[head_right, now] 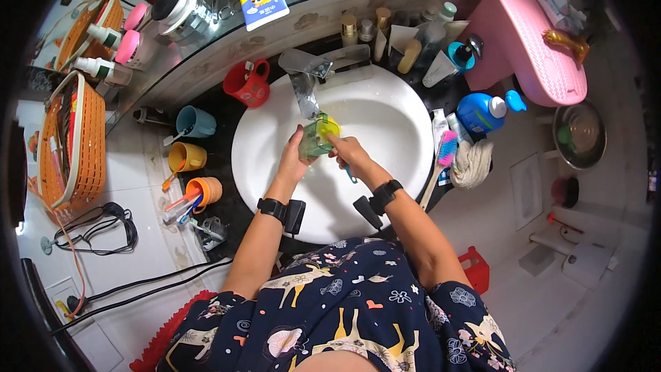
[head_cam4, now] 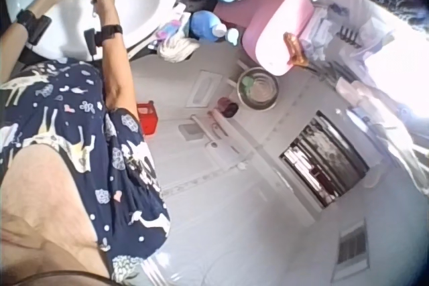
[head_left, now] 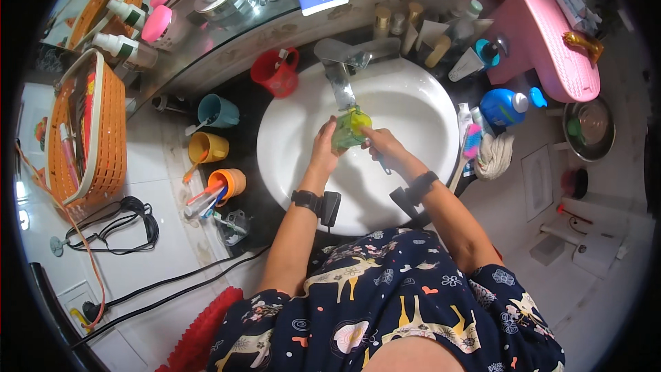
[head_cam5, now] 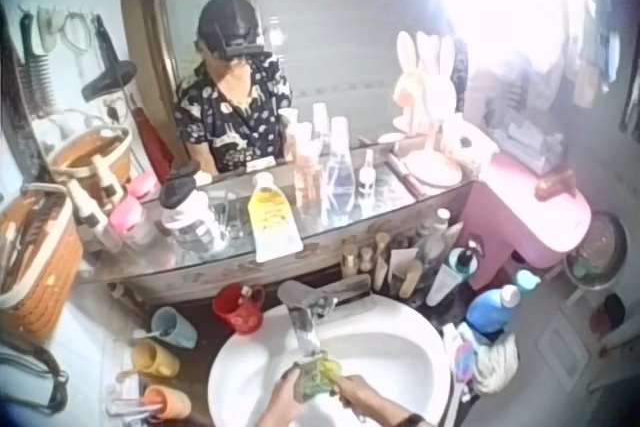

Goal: Washing a glass, a toothbrush, and a plastic cup in a bathroom sink using a sponge.

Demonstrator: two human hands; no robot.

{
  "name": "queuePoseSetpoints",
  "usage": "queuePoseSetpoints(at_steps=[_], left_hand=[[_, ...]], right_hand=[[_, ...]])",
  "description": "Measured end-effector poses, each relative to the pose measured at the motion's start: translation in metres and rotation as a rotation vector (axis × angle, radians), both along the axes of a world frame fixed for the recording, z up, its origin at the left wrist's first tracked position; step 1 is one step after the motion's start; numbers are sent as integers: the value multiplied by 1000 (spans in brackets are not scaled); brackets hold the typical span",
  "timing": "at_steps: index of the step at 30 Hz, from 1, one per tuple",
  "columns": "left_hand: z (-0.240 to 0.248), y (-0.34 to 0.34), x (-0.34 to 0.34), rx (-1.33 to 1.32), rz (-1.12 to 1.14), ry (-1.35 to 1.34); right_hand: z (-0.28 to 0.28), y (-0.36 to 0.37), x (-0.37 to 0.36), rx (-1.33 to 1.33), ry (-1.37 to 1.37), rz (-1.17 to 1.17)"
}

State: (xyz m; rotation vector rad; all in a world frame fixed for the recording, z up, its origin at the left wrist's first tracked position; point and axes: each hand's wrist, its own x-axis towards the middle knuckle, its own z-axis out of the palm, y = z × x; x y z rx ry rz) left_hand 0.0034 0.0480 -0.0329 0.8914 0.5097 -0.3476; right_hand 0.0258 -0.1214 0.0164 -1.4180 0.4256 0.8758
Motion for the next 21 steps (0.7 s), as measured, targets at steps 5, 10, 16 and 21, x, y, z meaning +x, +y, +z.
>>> queuePoseSetpoints(at_steps=[5,10,16,21], left_hand=[[-16,5,19,-276,184,253],[-22,1,19,-127,-8,267],[-1,-14,20,-55,-118,255],[-8,17,17,-193,-113,319]], right_hand=[[18,-50,-10,-432,-319,208],[48,-52,-12,-695,-925,625],[27,-25,8,-751,-1193,856],[41,-36,5,-892,-1236,927]])
